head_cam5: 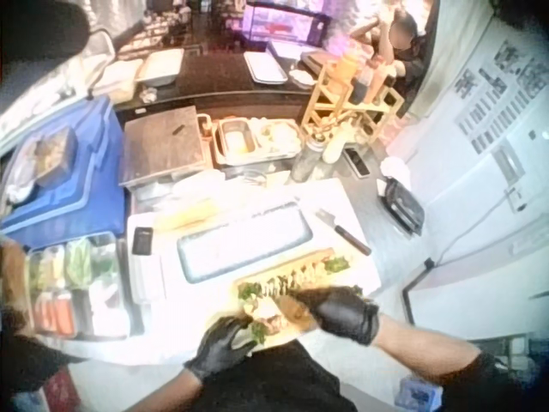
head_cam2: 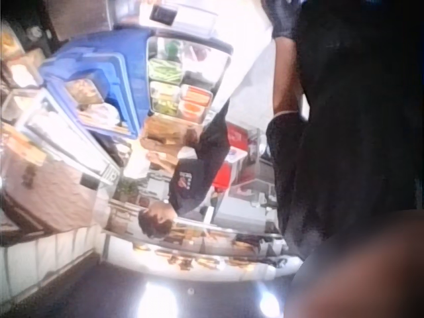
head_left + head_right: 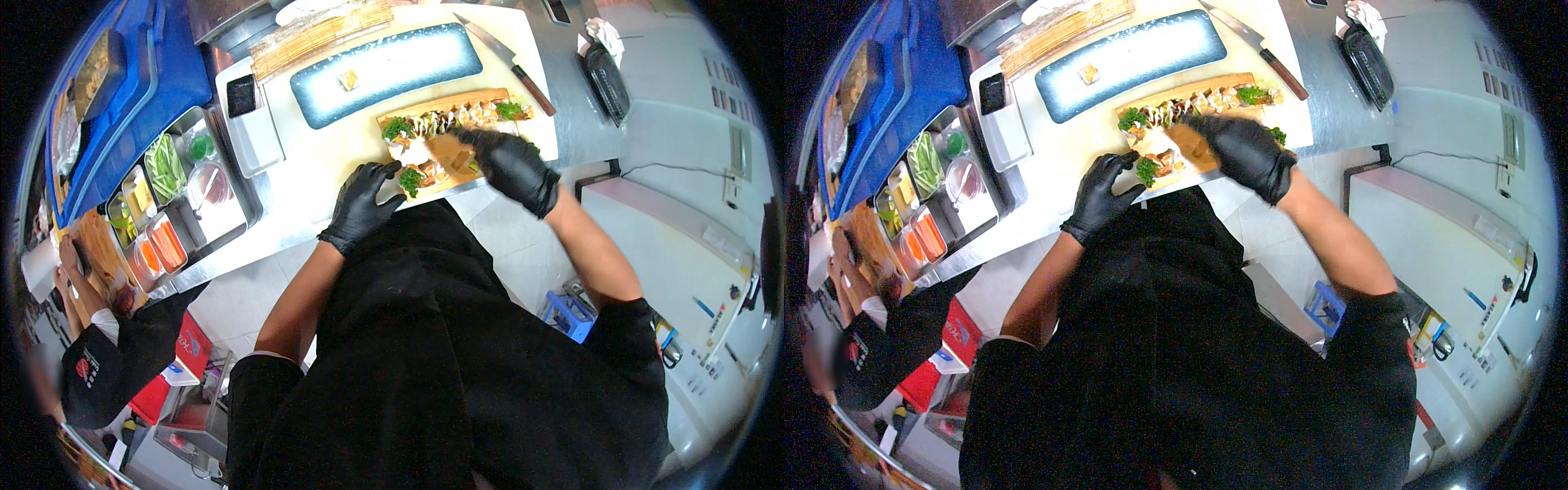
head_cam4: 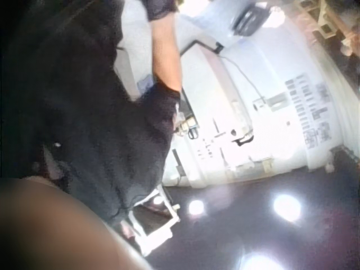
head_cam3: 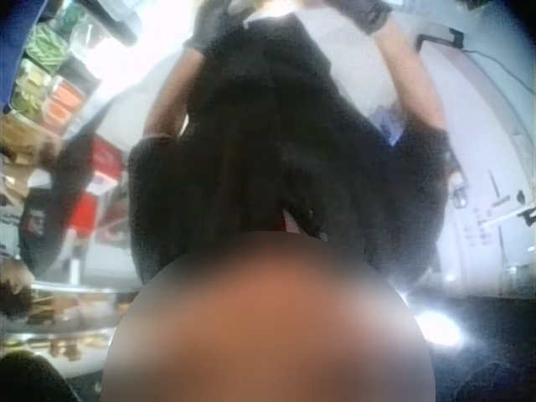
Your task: The person assembles sushi rolls on a wooden board, placing them in a row and adding garnishes and sauces. They handle the sushi pieces by hand, arranging them carefully and applying toppings from nearby containers.
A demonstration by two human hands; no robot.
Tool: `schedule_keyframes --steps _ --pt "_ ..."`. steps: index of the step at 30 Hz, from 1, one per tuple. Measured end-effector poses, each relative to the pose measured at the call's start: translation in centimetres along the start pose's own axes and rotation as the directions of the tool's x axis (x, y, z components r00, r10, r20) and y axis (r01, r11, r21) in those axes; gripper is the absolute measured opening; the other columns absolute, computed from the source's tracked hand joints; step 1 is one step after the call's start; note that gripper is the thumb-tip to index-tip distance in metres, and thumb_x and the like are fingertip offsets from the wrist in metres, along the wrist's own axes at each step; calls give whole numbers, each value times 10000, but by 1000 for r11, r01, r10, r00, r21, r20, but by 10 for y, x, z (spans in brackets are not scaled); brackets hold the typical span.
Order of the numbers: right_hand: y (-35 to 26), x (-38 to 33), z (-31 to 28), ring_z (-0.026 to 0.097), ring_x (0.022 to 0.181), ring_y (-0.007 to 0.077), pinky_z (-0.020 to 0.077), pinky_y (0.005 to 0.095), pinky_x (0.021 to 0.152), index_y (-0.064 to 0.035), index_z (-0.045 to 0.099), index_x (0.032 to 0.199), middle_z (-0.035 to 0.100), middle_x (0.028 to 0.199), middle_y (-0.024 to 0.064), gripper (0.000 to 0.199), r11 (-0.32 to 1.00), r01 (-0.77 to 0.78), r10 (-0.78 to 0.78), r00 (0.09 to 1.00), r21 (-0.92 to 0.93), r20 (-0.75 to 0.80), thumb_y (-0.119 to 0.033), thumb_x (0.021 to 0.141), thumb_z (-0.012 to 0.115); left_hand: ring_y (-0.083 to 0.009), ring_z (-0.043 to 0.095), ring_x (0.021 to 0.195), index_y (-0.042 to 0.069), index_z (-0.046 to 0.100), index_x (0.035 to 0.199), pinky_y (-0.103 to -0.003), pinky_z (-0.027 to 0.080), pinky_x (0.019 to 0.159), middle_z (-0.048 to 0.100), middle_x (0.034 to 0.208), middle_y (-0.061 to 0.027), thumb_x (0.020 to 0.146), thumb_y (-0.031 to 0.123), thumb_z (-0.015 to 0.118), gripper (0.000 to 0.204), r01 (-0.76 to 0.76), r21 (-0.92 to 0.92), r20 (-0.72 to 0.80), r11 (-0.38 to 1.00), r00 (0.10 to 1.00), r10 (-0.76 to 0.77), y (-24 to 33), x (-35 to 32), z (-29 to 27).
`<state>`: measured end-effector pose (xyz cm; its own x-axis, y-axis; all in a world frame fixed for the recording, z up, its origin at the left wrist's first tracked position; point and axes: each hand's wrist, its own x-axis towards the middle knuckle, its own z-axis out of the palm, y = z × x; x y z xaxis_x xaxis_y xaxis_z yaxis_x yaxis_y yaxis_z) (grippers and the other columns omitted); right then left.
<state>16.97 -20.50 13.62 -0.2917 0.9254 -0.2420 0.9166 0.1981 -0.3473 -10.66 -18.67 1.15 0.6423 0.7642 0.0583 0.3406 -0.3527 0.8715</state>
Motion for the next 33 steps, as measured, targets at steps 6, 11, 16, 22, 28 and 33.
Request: schedule_keyframes --steps 6,11,16,22,28,33 --pt "17 123 -16 655 1090 352 525 418 945 -59 590 1334 655 1226 224 453 975 222 -204 931 28 -304 -98 889 668 -267 633 949 86 636 1266 -407 520 849 662 1024 -100 776 121 820 524 73 27 -132 997 989 -69 -10 -20 -33" --pt "-1 216 25 583 1205 387 473 451 1048 -100 394 1506 586 1340 227 821 945 317 -316 948 -80 34 -55 768 750 -264 632 925 70 638 1262 -381 529 828 660 1021 -108 788 94 807 504 64 21 -216 998 975 -58 -22 -23 -57" --pt "6 244 64 620 857 312 508 409 800 -101 557 1153 630 931 144 297 969 93 -140 969 227 202 -297 933 590 -264 645 939 61 652 1236 -361 540 828 663 1049 -122 802 80 796 458 117 -42 -299 992 946 -124 -25 -24 -76" --pt "18 251 95 495 626 169 441 338 635 -100 586 776 555 692 49 527 874 99 -133 990 476 37 -545 1020 447 -265 647 936 59 661 1225 -357 535 844 661 1066 -129 811 58 780 431 205 -119 -262 972 937 -230 -35 -14 -86" --pt "21 251 81 671 829 365 541 447 763 -129 560 1332 683 952 208 463 932 306 -285 950 196 -129 -219 886 645 -264 645 944 63 651 1250 -373 533 852 666 1046 -127 828 63 761 436 174 -105 -187 979 964 -191 -36 3 -85" --pt "26 230 34 677 986 424 542 483 876 -103 530 1386 678 1114 270 550 955 243 -208 958 172 -198 -214 867 671 -277 640 992 71 633 1269 -380 530 874 662 1113 -130 795 98 794 502 205 -102 -55 974 976 -211 -15 16 -76"
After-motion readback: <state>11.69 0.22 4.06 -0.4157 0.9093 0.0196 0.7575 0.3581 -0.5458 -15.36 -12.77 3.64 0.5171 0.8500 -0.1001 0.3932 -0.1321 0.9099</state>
